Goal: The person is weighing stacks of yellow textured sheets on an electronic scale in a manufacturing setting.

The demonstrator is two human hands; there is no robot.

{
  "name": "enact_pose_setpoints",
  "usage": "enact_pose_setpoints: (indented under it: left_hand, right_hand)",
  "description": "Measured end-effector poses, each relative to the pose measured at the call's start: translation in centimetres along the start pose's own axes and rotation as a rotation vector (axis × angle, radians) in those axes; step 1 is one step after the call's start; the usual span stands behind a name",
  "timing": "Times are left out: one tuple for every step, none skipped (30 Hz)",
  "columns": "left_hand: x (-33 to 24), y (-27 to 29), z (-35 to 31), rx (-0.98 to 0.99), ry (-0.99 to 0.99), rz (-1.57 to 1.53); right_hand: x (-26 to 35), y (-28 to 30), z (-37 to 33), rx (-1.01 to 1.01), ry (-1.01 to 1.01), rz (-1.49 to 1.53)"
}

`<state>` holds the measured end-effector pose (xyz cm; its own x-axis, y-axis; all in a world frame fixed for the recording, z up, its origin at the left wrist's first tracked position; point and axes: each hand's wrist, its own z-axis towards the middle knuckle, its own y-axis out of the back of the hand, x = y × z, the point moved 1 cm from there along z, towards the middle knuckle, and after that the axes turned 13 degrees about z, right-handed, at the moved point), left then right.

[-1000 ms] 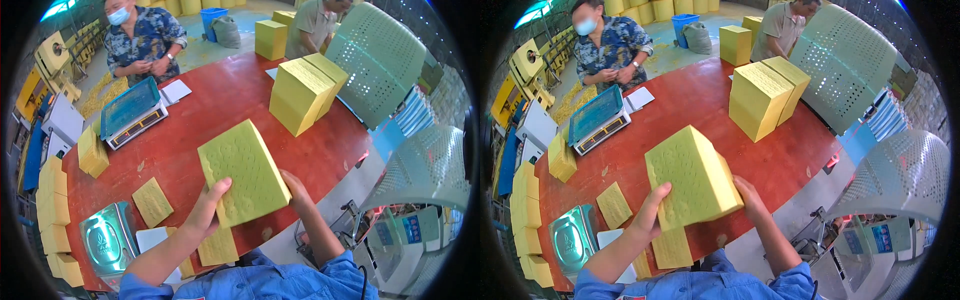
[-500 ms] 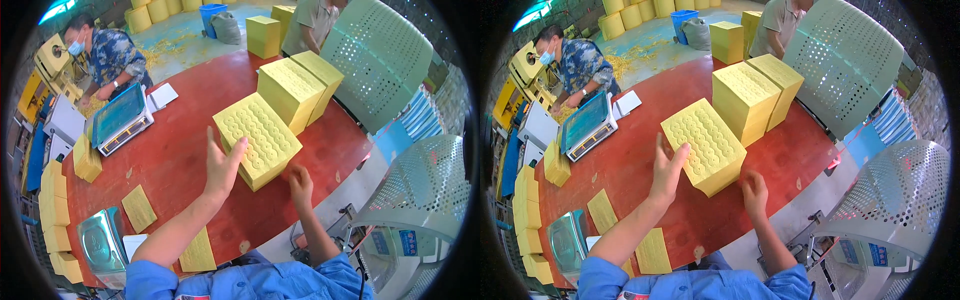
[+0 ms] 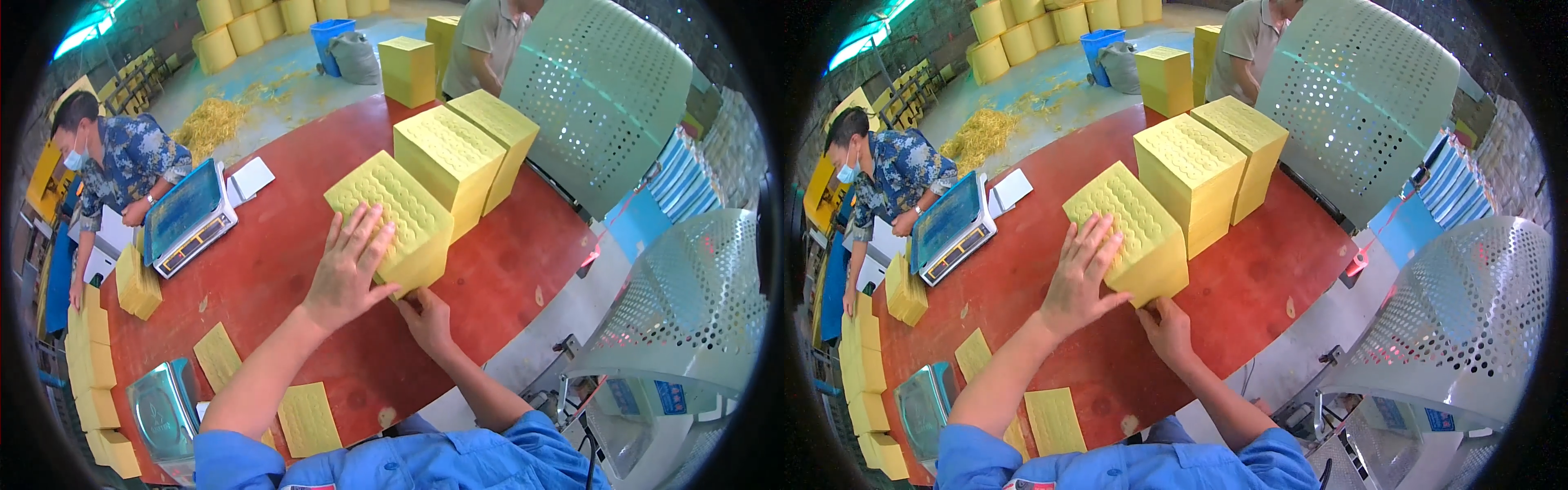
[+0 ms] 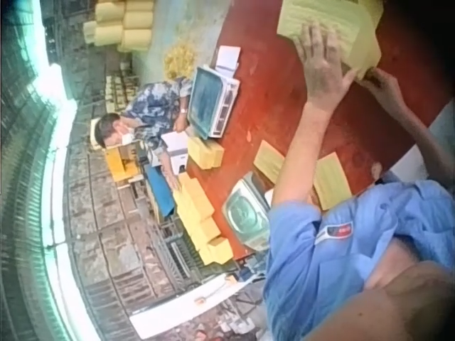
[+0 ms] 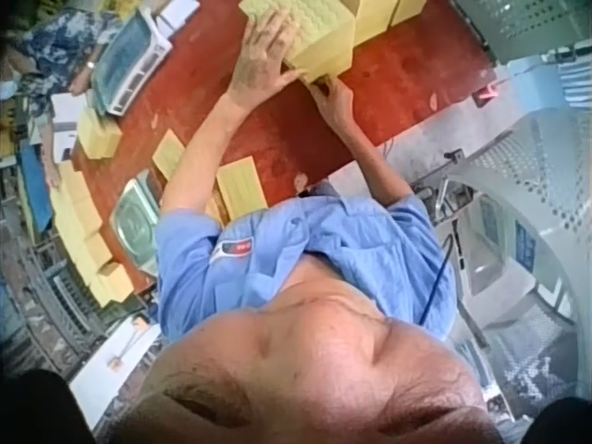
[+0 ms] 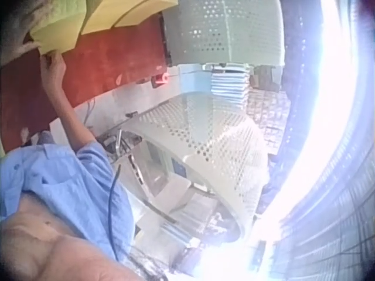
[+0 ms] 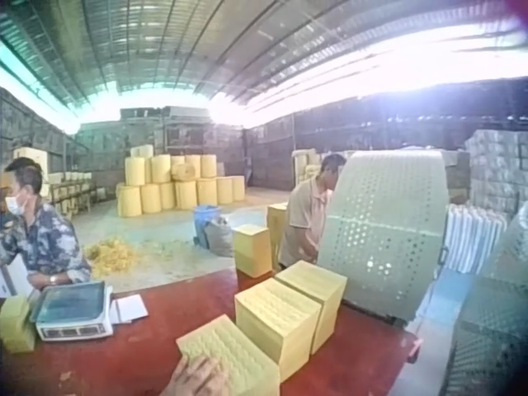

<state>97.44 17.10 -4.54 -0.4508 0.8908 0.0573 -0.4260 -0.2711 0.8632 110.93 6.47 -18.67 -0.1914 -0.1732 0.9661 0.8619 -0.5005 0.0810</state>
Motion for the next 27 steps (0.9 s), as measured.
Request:
enact_pose_setpoints:
  left_hand:
    - [0.6, -0.5, 0.9, 0.008, 0.009, 0.008]
    - [1.1, -1.0, 1.8, 0.015, 0.012, 0.009]
    - [1.5, -1.6, 2.6, 0.017, 0.012, 0.009]
    - [1.9, -2.0, 3.4, 0.023, -0.001, 0.021]
    - [2.3, -2.2, 4.0, 0.029, -0.015, 0.035]
    - [2.5, -2.3, 4.4, 0.02, -0.01, 0.048]
    - [2.7, -2.6, 4.8, 0.023, -0.008, 0.048]
    - [2.8, -2.7, 5.0, 0.032, -0.013, 0.042]
    - [2.8, -2.8, 5.3, 0.04, -0.017, 0.037]
    - [2.9, -2.8, 5.3, 0.044, -0.009, 0.04]
    - [3.0, -2.7, 5.3, 0.046, -0.012, 0.041]
    - [3.0, -2.5, 5.2, 0.047, -0.014, 0.043]
    - [3.0, -2.4, 5.2, 0.044, -0.001, 0.049]
    - [2.9, -2.3, 5.2, 0.043, -0.009, 0.048]
    - [2.7, -2.1, 5.2, 0.04, -0.016, 0.048]
    - [2.3, -1.7, 5.0, 0.033, 0.0, 0.053]
    - [1.8, -1.2, 4.6, 0.001, 0.015, 0.009]
    - [1.3, -0.6, 4.1, -0.031, 0.03, -0.035]
    - [0.9, 0.2, 3.4, -0.04, 0.048, -0.023]
    - [0.7, 1.1, 1.8, -0.06, 0.083, -0.06]
    - [0.2, 2.4, -0.1, -0.078, 0.126, -0.088]
    - [-0.3, 3.9, -2.1, -0.125, 0.144, -0.106]
    - [-0.7, 5.7, -4.3, -0.169, 0.171, -0.107]
    - [-1.4, 7.5, -6.7, -0.181, 0.203, -0.117]
    - [-2.2, 9.4, -9.0, -0.193, 0.231, -0.135]
    - [-2.9, 10.9, -11.3, -0.246, 0.249, -0.168]
    - [-3.6, 12.6, -13.9, -0.298, 0.279, -0.177]
  right_hand:
    - [-0.4, -0.1, 1.1, 0.008, 0.0, 0.005]
    - [-0.6, 0.1, 2.0, -0.006, 0.0, -0.024]
    - [-0.8, 0.1, 2.7, -0.019, -0.001, -0.052]
    - [-0.8, 0.0, 3.4, -0.031, 0.009, -0.011]
    - [-1.3, -0.2, 3.9, -0.026, 0.013, -0.007]
    - [-1.9, -0.4, 4.5, -0.047, 0.026, 0.005]
    - [-2.5, -0.5, 4.8, -0.073, 0.032, 0.015]
    - [-3.0, -0.5, 4.9, -0.07, 0.03, 0.016]
    - [-3.4, -0.4, 5.0, -0.092, 0.057, 0.006]
    - [-3.4, -0.6, 5.0, -0.109, 0.082, -0.003]
    - [-3.4, -0.7, 4.9, -0.1, 0.081, 0.0]
    - [-3.2, -0.6, 4.9, -0.102, 0.081, 0.009]
    - [-3.0, -0.6, 4.9, -0.1, 0.085, 0.018]
    - [-3.1, -0.5, 5.0, -0.085, 0.09, 0.018]
    - [-3.3, -0.3, 5.0, -0.097, 0.113, 0.001]
    - [-3.4, -0.2, 4.9, -0.108, 0.135, -0.016]
    - [-3.3, 0.0, 4.5, -0.09, 0.142, -0.018]
    - [-3.2, 0.2, 3.9, -0.124, 0.125, 0.008]
    - [-3.1, 0.1, 3.7, -0.156, 0.108, 0.038]
    - [-0.7, -0.5, 2.9, -0.127, 0.129, 0.072]
    - [1.4, -1.3, 2.0, -0.095, 0.107, 0.124]
    - [3.9, -1.8, 1.0, -0.062, 0.082, 0.172]
    - [7.5, -2.6, -0.1, -0.018, 0.074, 0.219]
    - [10.4, -3.4, -1.3, 0.029, 0.11, 0.245]
    - [11.3, -3.6, -2.5, 0.075, 0.151, 0.244]
    - [13.3, -4.1, -4.1, 0.068, 0.106, 0.298]
    - [15.1, -4.9, -5.7, 0.1, 0.138, 0.287]
